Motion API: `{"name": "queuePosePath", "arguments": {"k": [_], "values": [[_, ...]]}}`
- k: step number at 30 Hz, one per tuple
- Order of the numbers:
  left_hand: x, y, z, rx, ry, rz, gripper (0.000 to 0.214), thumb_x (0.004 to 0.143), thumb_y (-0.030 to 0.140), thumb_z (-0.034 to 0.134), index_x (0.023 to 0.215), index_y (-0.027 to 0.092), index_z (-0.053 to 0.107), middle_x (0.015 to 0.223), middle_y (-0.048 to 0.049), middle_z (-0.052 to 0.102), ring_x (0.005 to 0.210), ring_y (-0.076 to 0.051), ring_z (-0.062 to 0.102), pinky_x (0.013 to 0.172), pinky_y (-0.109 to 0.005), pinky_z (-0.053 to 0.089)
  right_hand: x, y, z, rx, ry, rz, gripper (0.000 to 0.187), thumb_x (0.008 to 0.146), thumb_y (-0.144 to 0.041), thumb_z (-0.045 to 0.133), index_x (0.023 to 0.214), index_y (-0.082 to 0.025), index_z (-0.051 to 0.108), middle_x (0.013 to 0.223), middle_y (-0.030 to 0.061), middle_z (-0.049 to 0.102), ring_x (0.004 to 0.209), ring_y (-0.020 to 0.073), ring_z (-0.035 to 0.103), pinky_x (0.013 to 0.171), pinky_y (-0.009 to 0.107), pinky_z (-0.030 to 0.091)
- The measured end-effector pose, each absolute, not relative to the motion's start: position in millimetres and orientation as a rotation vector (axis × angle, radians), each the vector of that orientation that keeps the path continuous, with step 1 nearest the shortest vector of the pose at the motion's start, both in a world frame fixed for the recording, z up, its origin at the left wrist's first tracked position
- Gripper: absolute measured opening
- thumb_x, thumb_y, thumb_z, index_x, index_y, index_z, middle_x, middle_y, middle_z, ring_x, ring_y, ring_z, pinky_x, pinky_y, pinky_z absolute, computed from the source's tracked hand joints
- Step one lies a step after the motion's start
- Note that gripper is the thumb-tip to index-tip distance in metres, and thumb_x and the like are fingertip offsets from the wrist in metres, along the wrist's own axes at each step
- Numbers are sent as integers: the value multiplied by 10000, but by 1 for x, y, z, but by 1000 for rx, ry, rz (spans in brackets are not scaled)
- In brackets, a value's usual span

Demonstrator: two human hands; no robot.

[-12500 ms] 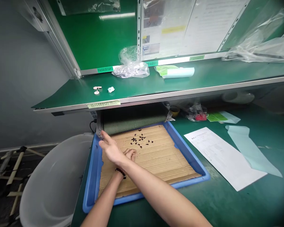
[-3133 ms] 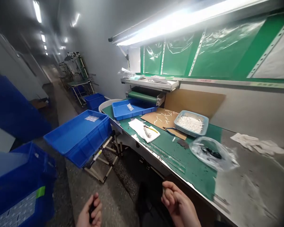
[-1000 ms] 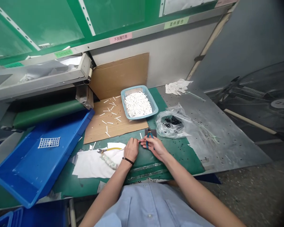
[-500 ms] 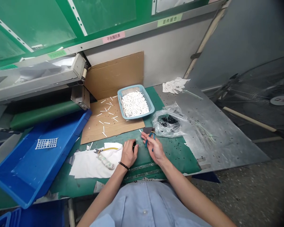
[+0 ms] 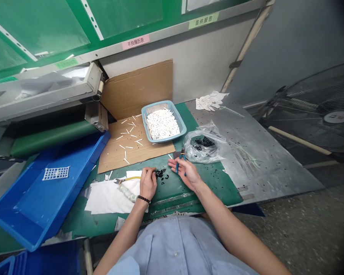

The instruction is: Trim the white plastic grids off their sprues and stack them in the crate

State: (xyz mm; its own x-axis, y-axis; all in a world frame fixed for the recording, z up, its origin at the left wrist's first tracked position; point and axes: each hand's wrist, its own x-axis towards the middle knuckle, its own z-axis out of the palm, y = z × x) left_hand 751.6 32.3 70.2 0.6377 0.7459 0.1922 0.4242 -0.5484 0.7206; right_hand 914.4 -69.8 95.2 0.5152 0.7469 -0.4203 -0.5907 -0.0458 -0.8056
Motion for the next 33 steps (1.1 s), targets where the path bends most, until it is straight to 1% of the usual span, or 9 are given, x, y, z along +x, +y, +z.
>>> {"name": "queuePosePath", "arguments": {"k": [3, 7, 10, 13, 17, 21, 25, 28, 33], "values": [[755, 43, 70, 2324, 902, 469, 273, 903, 233, 405, 1013, 183, 650, 926, -94, 550, 889, -206, 566, 836, -332, 459, 914, -64, 92, -1299, -193, 1150, 304, 729, -458, 584, 876, -196, 538, 986, 129, 690, 954, 244, 652, 808, 357, 508], [762, 55, 77, 2432, 804, 223, 290, 903, 251, 419, 1042, 203, 669, 908, -82, 557, 850, -201, 573, 785, -310, 453, 921, -66, 88, -1421, -183, 1032, 331, 729, -463, 606, 916, -196, 554, 1053, 98, 671, 1026, 249, 614, 810, 336, 498], [768, 61, 84, 2463, 739, 106, 258, 886, 241, 448, 980, 206, 686, 890, -77, 558, 822, -195, 570, 769, -302, 440, 924, -78, 94, -1453, -196, 949, 346, 742, -482, 611, 941, -206, 550, 1102, 69, 653, 1054, 233, 588, 838, 322, 482], [773, 65, 89, 2463, 705, 51, 206, 865, 224, 469, 876, 199, 673, 840, -68, 545, 779, -189, 559, 743, -298, 432, 919, -88, 106, -1396, -192, 1003, 345, 754, -497, 611, 934, -213, 534, 992, 58, 666, 920, 205, 628, 781, 309, 492], [773, 64, 96, 2414, 728, 143, 147, 852, 208, 454, 841, 194, 600, 820, -62, 564, 751, -190, 550, 719, -305, 421, 915, -99, 112, -1455, -243, 1044, 341, 764, -478, 579, 980, -217, 540, 870, 36, 642, 782, 186, 614, 665, 287, 480], [769, 57, 104, 2143, 855, 213, 72, 824, 248, 502, 828, 200, 557, 674, 0, 562, 616, -147, 518, 645, -273, 402, 921, -115, 112, -1719, -538, 1027, 382, 779, -412, 546, 1113, -227, 564, 1017, 36, 630, 936, 219, 588, 801, 341, 459], [763, 49, 110, 1703, 895, 283, 190, 750, 337, 634, 828, 173, 576, 710, 0, 583, 631, -119, 518, 622, -239, 403, 920, -131, 124, -1914, -921, 924, 441, 825, -406, 545, 1244, -272, 516, 1147, 38, 572, 1002, 215, 559, 837, 335, 454], [759, 41, 116, 1431, 889, 348, 295, 672, 367, 729, 847, 155, 623, 773, -17, 614, 687, -114, 535, 648, -227, 410, 911, -135, 138, -2003, -1215, 770, 435, 852, -408, 544, 1270, -294, 501, 1050, 40, 563, 920, 198, 564, 788, 313, 464], [753, 30, 126, 1194, 876, 368, 316, 642, 365, 773, 825, 155, 624, 720, 10, 585, 613, -74, 485, 572, -194, 383, 897, -129, 145, -2111, -1515, 491, 438, 889, -409, 495, 1295, -245, 487, 987, 76, 535, 861, 221, 553, 739, 325, 464]]}}
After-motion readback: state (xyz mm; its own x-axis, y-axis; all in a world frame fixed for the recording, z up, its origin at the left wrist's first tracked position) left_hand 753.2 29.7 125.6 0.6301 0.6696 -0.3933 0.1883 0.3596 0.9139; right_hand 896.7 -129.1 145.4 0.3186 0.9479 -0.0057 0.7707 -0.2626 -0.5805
